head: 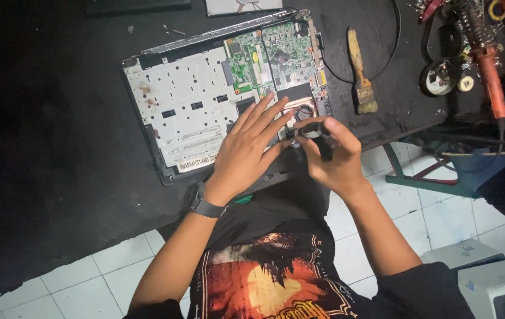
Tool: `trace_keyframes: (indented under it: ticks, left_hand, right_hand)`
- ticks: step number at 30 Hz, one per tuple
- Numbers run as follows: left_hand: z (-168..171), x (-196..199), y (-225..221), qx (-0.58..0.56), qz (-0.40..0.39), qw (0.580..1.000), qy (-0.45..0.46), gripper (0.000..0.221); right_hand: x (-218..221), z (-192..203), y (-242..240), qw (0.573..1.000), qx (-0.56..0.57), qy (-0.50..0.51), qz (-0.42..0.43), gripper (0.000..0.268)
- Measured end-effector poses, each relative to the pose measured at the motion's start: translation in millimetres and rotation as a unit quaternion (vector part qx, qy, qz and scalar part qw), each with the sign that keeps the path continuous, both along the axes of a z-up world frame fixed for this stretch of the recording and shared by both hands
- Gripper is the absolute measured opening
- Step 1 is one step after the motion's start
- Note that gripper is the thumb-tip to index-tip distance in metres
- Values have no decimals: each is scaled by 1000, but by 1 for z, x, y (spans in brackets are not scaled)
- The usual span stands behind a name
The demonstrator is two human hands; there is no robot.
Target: Cleaning internal laptop components with a brush and using a screwdriver to remove or install parts.
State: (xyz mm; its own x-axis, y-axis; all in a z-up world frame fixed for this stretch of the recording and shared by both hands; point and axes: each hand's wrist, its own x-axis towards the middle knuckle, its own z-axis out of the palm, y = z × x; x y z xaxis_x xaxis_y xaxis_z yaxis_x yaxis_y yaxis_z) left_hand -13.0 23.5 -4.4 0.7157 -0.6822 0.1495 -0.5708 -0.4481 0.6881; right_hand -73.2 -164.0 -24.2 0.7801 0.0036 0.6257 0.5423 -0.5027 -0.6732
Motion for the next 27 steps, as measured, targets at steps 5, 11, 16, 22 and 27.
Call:
trace_keyframes:
  ticks: [5,11,16,22,27]
  left_hand:
    - [0,0,1,-3,-2,1000,2,51]
    - [3,0,0,0,0,1000,1,49]
    - [1,-2,1,0,6,1000,5,50]
    - [1,-1,1,12,-1,1000,5,56]
    - [2,-1,0,8,-1,1000,10,55]
  right_hand:
    - [5,-8,-9,999,4,-31,15,76]
    - [9,16,2,999,-28,-27,10,72]
    - [6,1,-1,998,-41,-44,-15,72]
    - [5,15,6,999,-21,-24,14,62]
    - [3,2,-2,998,-50,-23,-42,76]
